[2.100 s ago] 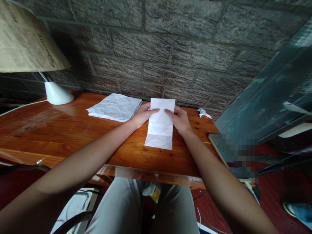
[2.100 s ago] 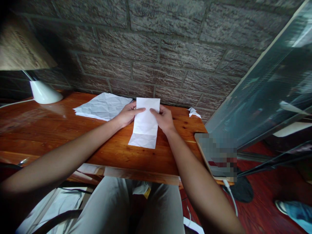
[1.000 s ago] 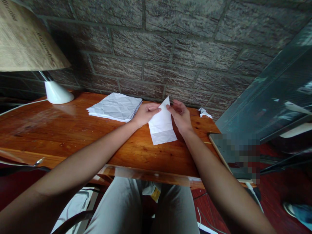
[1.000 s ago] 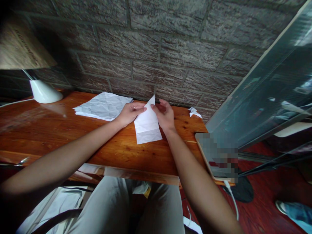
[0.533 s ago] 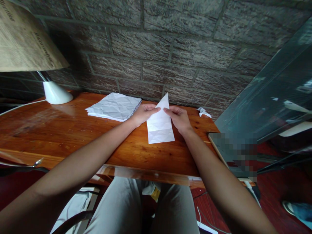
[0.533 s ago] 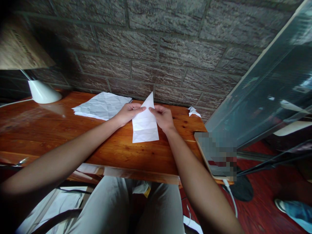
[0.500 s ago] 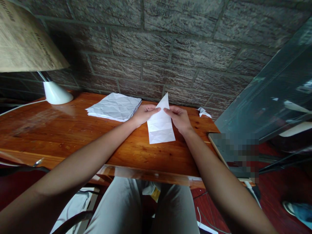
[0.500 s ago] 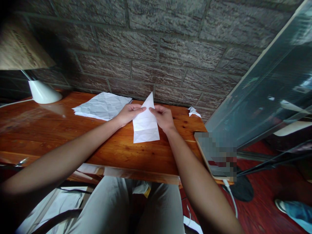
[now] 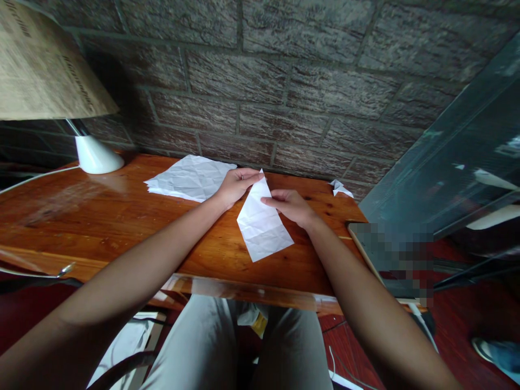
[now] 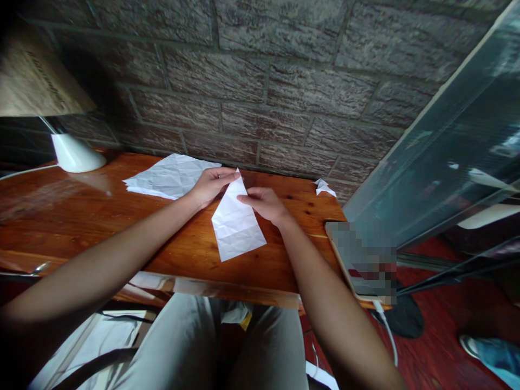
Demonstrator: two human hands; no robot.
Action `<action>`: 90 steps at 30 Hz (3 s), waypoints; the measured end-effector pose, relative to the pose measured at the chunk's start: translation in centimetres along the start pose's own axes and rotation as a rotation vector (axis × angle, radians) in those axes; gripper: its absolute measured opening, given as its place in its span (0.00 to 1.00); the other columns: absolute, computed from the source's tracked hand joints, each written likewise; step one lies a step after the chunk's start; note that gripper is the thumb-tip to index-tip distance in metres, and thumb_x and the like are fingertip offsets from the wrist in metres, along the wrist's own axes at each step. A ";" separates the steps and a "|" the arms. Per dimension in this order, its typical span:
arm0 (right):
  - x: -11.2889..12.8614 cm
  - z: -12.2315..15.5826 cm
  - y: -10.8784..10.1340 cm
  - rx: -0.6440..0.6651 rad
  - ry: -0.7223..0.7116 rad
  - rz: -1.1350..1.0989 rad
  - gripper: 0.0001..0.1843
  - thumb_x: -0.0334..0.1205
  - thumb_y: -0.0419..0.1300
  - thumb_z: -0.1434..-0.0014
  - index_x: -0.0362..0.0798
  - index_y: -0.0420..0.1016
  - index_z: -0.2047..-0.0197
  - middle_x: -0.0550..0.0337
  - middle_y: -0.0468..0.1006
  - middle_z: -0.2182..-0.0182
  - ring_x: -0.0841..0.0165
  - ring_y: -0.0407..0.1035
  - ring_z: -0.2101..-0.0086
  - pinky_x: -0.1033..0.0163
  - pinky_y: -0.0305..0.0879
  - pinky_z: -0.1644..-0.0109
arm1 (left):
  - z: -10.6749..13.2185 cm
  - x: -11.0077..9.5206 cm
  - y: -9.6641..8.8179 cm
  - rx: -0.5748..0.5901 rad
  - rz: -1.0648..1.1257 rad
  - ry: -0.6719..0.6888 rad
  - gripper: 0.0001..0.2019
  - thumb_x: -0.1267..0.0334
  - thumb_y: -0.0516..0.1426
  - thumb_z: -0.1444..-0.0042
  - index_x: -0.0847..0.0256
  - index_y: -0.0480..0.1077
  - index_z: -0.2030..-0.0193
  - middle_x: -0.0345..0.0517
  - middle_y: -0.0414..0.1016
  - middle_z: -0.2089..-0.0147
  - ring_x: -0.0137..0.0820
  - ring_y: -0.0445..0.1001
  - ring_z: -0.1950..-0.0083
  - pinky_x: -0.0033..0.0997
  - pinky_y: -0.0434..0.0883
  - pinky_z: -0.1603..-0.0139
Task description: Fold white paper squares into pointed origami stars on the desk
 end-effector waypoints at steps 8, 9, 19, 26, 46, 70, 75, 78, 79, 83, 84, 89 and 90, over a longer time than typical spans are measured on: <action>0.1 0.1 0.0 -0.097 -0.011 0.027 0.19 0.52 0.76 0.54 0.47 0.86 0.65 0.57 0.86 0.68 0.64 0.76 0.69 0.61 0.70 0.63 | -0.1 0.7 -0.3 0.066 -0.012 -0.044 0.26 0.51 0.77 0.63 0.63 0.82 0.60 0.48 0.85 0.62 0.35 0.80 0.64 0.36 0.75 0.58; 0.2 0.1 -0.2 -0.141 -0.015 0.027 0.18 0.52 0.76 0.54 0.47 0.85 0.65 0.58 0.86 0.69 0.65 0.75 0.70 0.61 0.70 0.64 | -0.1 0.8 -0.4 0.081 -0.022 -0.053 0.26 0.51 0.77 0.63 0.63 0.81 0.58 0.49 0.86 0.60 0.37 0.81 0.61 0.39 0.77 0.55; 1.6 -0.2 -0.2 -0.545 -0.395 0.186 0.22 0.49 0.70 0.46 0.50 0.79 0.50 0.64 0.77 0.70 0.67 0.70 0.69 0.60 0.71 0.61 | -0.1 0.6 0.9 0.211 0.009 0.087 0.29 0.50 0.73 0.50 0.59 0.77 0.43 0.53 0.80 0.38 0.45 0.73 0.32 0.46 0.67 0.30; 2.9 0.6 2.5 -0.001 -0.337 -0.051 0.30 0.68 0.64 0.40 0.55 0.80 0.45 0.56 0.81 0.51 0.60 0.76 0.55 0.57 0.79 0.56 | 1.5 -1.4 2.0 0.279 0.280 -0.181 0.28 0.43 0.62 0.36 0.58 0.74 0.36 0.56 0.79 0.36 0.44 0.82 0.44 0.35 0.78 0.55; 3.8 1.4 -0.6 -0.079 0.056 -0.229 0.23 0.56 0.79 0.60 0.49 0.85 0.65 0.56 0.87 0.66 0.61 0.79 0.66 0.59 0.74 0.60 | 1.2 -0.8 1.1 0.393 0.117 -0.234 0.25 0.41 0.73 0.54 0.63 0.82 0.61 0.54 0.86 0.63 0.45 0.83 0.59 0.44 0.77 0.52; 2.0 0.6 -1.1 -0.250 -0.089 -0.067 0.24 0.58 0.80 0.61 0.48 0.79 0.75 0.62 0.80 0.75 0.70 0.68 0.75 0.63 0.63 0.70 | 1.4 -0.7 1.0 0.229 -0.144 -0.004 0.22 0.43 0.73 0.54 0.61 0.84 0.64 0.47 0.86 0.64 0.36 0.80 0.66 0.34 0.74 0.61; 2.0 0.6 -1.3 -0.215 -0.087 -0.061 0.23 0.56 0.80 0.60 0.48 0.79 0.75 0.63 0.80 0.76 0.70 0.68 0.75 0.63 0.62 0.70 | 1.3 -0.8 1.0 0.220 -0.195 0.037 0.21 0.42 0.71 0.51 0.61 0.82 0.69 0.43 0.82 0.69 0.31 0.75 0.70 0.31 0.69 0.67; 2.0 0.7 -1.2 -0.168 -0.066 -0.024 0.23 0.57 0.78 0.58 0.48 0.77 0.76 0.64 0.77 0.77 0.71 0.65 0.77 0.64 0.59 0.71 | 1.2 -0.9 1.0 0.193 -0.233 0.087 0.22 0.40 0.69 0.49 0.60 0.78 0.74 0.39 0.75 0.75 0.28 0.68 0.74 0.29 0.63 0.71; 2.0 0.8 -1.1 -0.141 -0.053 -0.011 0.24 0.58 0.78 0.57 0.48 0.76 0.76 0.65 0.77 0.78 0.71 0.65 0.77 0.64 0.59 0.72 | 1.2 -0.9 1.0 0.179 -0.230 0.103 0.22 0.40 0.69 0.49 0.60 0.78 0.74 0.38 0.74 0.75 0.27 0.67 0.74 0.29 0.62 0.71; 2.2 1.1 -0.8 -0.048 -0.025 0.029 0.24 0.58 0.78 0.57 0.47 0.76 0.76 0.66 0.76 0.78 0.72 0.64 0.77 0.65 0.57 0.72 | 1.2 -1.1 1.1 0.150 -0.248 0.157 0.22 0.41 0.69 0.49 0.60 0.76 0.75 0.38 0.70 0.76 0.26 0.64 0.74 0.29 0.59 0.72; 2.3 1.1 -0.7 -0.041 -0.025 0.028 0.23 0.57 0.78 0.57 0.47 0.77 0.76 0.66 0.76 0.78 0.72 0.65 0.76 0.65 0.58 0.72 | 1.3 -1.2 1.1 0.151 -0.263 0.166 0.22 0.41 0.69 0.49 0.60 0.76 0.76 0.38 0.70 0.76 0.26 0.63 0.74 0.29 0.59 0.72; 2.4 1.3 -0.4 -0.034 -0.036 -0.013 0.22 0.57 0.77 0.54 0.47 0.81 0.72 0.64 0.80 0.74 0.70 0.69 0.73 0.64 0.62 0.67 | 1.4 -1.4 1.2 0.143 -0.252 0.179 0.22 0.41 0.68 0.49 0.60 0.77 0.74 0.39 0.73 0.75 0.28 0.66 0.73 0.29 0.61 0.72; 2.4 1.3 -0.4 -0.032 -0.042 -0.019 0.22 0.59 0.76 0.53 0.47 0.82 0.71 0.63 0.81 0.73 0.70 0.69 0.73 0.64 0.63 0.66 | 1.4 -1.4 1.1 0.146 -0.236 0.173 0.21 0.41 0.68 0.49 0.60 0.78 0.73 0.39 0.74 0.74 0.28 0.67 0.73 0.29 0.62 0.71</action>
Point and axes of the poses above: each hand's wrist, its own z-axis away from the middle knuckle, its own y-axis out of the palm, x = y × z, the point moved 1 cm from there along -z, towards the middle knuckle
